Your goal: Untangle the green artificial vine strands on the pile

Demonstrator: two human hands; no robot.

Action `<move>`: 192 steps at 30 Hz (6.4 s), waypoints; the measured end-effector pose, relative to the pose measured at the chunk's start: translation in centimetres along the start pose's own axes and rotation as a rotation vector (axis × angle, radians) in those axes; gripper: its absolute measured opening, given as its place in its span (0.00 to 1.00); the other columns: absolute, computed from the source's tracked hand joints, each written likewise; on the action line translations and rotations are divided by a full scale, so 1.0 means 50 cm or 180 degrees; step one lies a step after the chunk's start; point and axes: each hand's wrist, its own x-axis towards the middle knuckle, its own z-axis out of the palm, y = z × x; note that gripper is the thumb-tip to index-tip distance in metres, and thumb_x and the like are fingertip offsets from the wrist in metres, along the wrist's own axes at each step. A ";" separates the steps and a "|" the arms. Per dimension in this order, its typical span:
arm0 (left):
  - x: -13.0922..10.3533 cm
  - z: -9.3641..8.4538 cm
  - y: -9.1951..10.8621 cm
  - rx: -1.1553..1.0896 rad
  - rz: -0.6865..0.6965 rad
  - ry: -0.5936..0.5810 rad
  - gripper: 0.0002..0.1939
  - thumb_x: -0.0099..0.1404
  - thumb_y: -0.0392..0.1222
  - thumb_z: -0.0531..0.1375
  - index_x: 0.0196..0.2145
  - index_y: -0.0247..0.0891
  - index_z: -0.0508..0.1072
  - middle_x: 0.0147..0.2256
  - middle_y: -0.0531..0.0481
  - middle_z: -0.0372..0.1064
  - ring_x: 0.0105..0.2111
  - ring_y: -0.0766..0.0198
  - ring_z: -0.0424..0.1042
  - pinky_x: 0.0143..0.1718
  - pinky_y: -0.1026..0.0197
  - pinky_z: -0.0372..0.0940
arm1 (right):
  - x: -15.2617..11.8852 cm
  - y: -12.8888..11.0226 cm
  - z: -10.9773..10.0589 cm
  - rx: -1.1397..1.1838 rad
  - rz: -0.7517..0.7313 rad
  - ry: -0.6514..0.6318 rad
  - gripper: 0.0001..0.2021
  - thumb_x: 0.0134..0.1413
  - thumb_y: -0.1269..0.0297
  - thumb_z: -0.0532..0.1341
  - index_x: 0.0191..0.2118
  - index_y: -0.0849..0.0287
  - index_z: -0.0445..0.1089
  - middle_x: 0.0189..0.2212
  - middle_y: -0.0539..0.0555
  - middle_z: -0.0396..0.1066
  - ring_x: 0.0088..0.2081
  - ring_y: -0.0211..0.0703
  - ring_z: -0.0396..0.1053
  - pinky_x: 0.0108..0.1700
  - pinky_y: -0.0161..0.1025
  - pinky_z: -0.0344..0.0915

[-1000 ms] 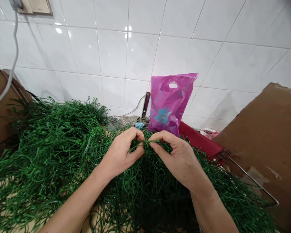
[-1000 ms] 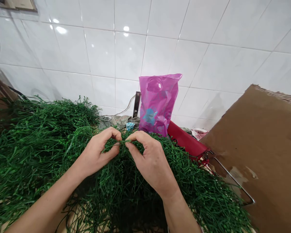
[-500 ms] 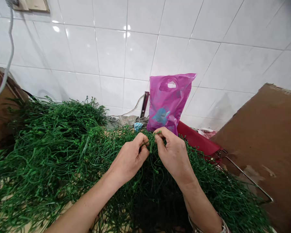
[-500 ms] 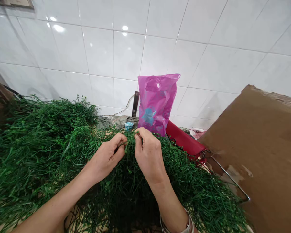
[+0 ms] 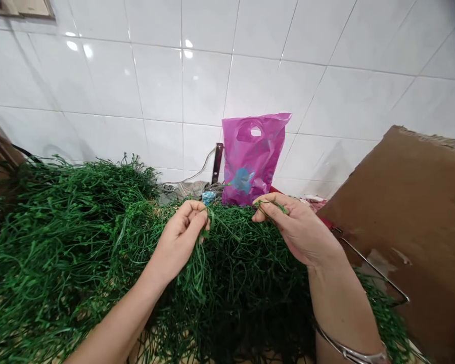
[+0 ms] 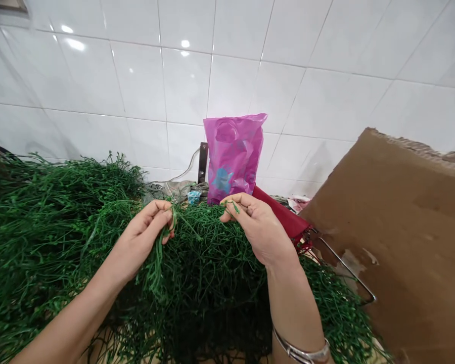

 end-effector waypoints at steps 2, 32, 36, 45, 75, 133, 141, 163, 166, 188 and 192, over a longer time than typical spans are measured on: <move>0.003 -0.010 0.009 0.0042 0.0112 0.0020 0.11 0.72 0.48 0.54 0.35 0.39 0.65 0.28 0.57 0.61 0.27 0.69 0.60 0.31 0.66 0.59 | 0.001 -0.002 0.007 0.0061 0.0058 -0.0031 0.15 0.54 0.50 0.64 0.34 0.58 0.73 0.25 0.51 0.73 0.34 0.43 0.68 0.42 0.42 0.62; -0.009 0.005 0.013 0.0442 0.0610 -0.0838 0.14 0.73 0.47 0.53 0.33 0.38 0.70 0.29 0.56 0.60 0.31 0.67 0.58 0.34 0.66 0.54 | -0.019 0.002 0.103 -0.0979 -0.0992 -0.0248 0.07 0.64 0.68 0.52 0.39 0.56 0.68 0.29 0.49 0.69 0.30 0.39 0.65 0.34 0.35 0.61; -0.011 0.013 0.003 0.0602 0.0688 -0.0691 0.15 0.74 0.47 0.51 0.31 0.38 0.68 0.28 0.56 0.59 0.30 0.67 0.58 0.33 0.66 0.54 | -0.017 0.000 0.106 -0.0855 -0.0934 -0.0268 0.06 0.63 0.68 0.54 0.38 0.55 0.68 0.30 0.51 0.70 0.33 0.41 0.67 0.35 0.35 0.63; -0.053 0.062 0.022 0.1271 0.1348 -0.1398 0.17 0.73 0.43 0.53 0.25 0.40 0.58 0.24 0.55 0.56 0.27 0.66 0.58 0.30 0.63 0.54 | 0.026 0.060 0.075 -0.0509 -0.0414 0.0572 0.05 0.60 0.62 0.56 0.35 0.55 0.65 0.23 0.47 0.65 0.27 0.40 0.65 0.33 0.38 0.63; -0.013 0.031 0.008 -0.0443 -0.0353 -0.0299 0.19 0.59 0.43 0.67 0.41 0.42 0.62 0.24 0.61 0.59 0.23 0.71 0.61 0.24 0.68 0.53 | -0.041 -0.052 0.068 -0.0868 -0.0523 -0.0281 0.05 0.60 0.61 0.63 0.39 0.53 0.76 0.36 0.50 0.77 0.38 0.43 0.72 0.43 0.40 0.66; -0.052 0.054 0.024 0.0620 -0.0089 -0.0814 0.08 0.67 0.36 0.49 0.30 0.40 0.63 0.24 0.58 0.52 0.24 0.68 0.50 0.25 0.64 0.48 | 0.026 0.056 0.026 -0.1752 -0.0520 0.1260 0.06 0.57 0.65 0.55 0.28 0.53 0.62 0.20 0.47 0.62 0.23 0.41 0.59 0.31 0.40 0.54; -0.046 0.067 0.036 -0.1034 -0.0523 0.0173 0.17 0.68 0.56 0.55 0.43 0.41 0.69 0.32 0.55 0.61 0.25 0.70 0.57 0.27 0.66 0.56 | 0.000 0.010 -0.045 -0.1053 -0.0248 0.0987 0.08 0.55 0.57 0.59 0.31 0.55 0.66 0.20 0.49 0.70 0.25 0.41 0.69 0.31 0.38 0.66; -0.012 0.017 0.018 -0.0100 0.0128 0.0188 0.09 0.66 0.45 0.62 0.33 0.37 0.73 0.34 0.54 0.71 0.38 0.65 0.67 0.44 0.64 0.60 | -0.046 -0.038 0.107 -0.0654 -0.0609 -0.0168 0.07 0.59 0.62 0.62 0.40 0.56 0.74 0.33 0.50 0.76 0.35 0.40 0.71 0.40 0.37 0.67; -0.014 0.015 0.020 0.0128 0.0161 0.0104 0.09 0.68 0.45 0.60 0.35 0.37 0.72 0.35 0.53 0.69 0.38 0.65 0.66 0.44 0.64 0.60 | -0.038 -0.033 0.101 -0.0583 -0.0567 -0.0192 0.05 0.59 0.62 0.61 0.37 0.56 0.72 0.32 0.50 0.75 0.35 0.40 0.70 0.38 0.37 0.66; -0.012 0.020 0.016 -0.0600 -0.0383 -0.0330 0.17 0.65 0.53 0.61 0.29 0.39 0.63 0.28 0.56 0.54 0.29 0.67 0.52 0.31 0.65 0.53 | -0.041 -0.008 0.128 -0.2134 -0.1736 0.0537 0.06 0.64 0.71 0.57 0.40 0.57 0.72 0.35 0.53 0.79 0.37 0.45 0.74 0.42 0.40 0.65; -0.009 0.024 0.007 -0.0764 -0.0528 -0.0322 0.18 0.64 0.53 0.62 0.29 0.38 0.62 0.28 0.57 0.53 0.29 0.68 0.52 0.31 0.66 0.53 | -0.040 0.002 0.142 -0.2136 -0.1415 0.0608 0.07 0.63 0.71 0.56 0.39 0.56 0.70 0.32 0.52 0.77 0.35 0.45 0.73 0.39 0.39 0.64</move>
